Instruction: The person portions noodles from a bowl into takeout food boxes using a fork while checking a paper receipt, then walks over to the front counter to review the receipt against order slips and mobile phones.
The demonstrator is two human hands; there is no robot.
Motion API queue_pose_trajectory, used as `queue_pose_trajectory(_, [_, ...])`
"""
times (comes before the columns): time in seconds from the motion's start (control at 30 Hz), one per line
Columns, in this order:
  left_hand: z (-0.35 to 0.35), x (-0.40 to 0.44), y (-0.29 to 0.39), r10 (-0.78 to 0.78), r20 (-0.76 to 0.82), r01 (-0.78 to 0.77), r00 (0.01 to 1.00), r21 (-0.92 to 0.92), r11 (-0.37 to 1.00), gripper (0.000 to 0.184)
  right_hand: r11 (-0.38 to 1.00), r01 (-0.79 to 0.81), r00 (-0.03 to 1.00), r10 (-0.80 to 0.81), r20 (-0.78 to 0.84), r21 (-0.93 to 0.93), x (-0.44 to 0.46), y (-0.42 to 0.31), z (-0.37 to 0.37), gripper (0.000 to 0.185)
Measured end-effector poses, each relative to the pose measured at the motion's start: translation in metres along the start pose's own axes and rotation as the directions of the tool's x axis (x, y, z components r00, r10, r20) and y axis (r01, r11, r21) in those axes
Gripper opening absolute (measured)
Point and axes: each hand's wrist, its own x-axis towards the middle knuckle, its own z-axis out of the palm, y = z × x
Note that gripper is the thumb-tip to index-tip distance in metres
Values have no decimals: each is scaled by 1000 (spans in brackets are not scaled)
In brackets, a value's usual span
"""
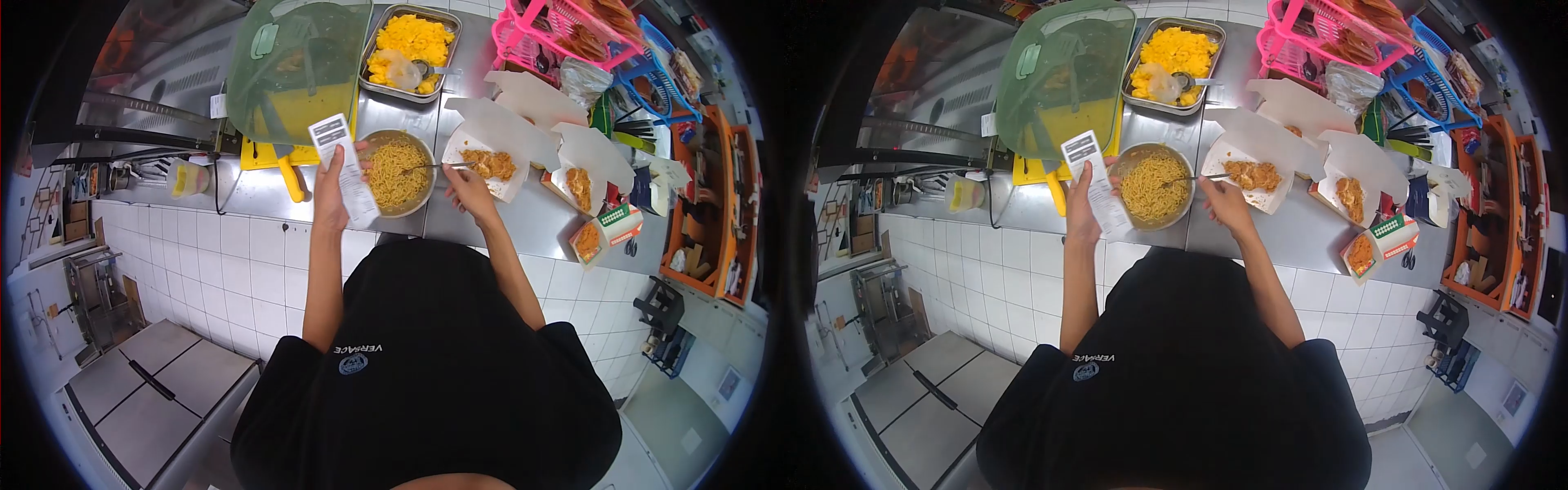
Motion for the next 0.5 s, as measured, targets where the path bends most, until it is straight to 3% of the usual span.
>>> queue_pose_trajectory(0.03, [-16, 2, 2, -10, 6, 10, 1000, -3, 1000, 35, 994, 0, 997, 9, -76, 112, 4, -1, 5, 54])
queue_pose_trajectory(0.1, [-49, 11, -2, 78, -244, 37, 967, 434, 900, 33, 957, 67, 971, 2, -240, 282, 7, -6, 17, 39])
queue_pose_trajectory(0.23, [-105, 15, -26, 86, -333, 141, 939, 600, 788, 36, 907, 219, 941, -98, -324, 360, 31, 2, 37, 34])
queue_pose_trajectory(0.3, [-123, 17, -42, -12, -366, 245, 931, 598, 763, 40, 925, 360, 897, -308, -318, 119, 33, 2, 42, 31])
queue_pose_trajectory(0.37, [-135, 22, -52, -182, -291, 321, 939, 553, 769, 42, 905, 419, 873, -424, -242, -76, 1, -20, 35, 31])
queue_pose_trajectory(0.43, [-121, 19, -47, -248, -235, 339, 940, 542, 769, 35, 767, 597, 724, -642, -253, -238, -9, -15, 31, 29])
queue_pose_trajectory(0.5, [-124, 22, -55, -308, -188, 361, 932, 518, 775, 27, 807, 545, 779, -587, -221, -225, -9, -2, 46, 27])
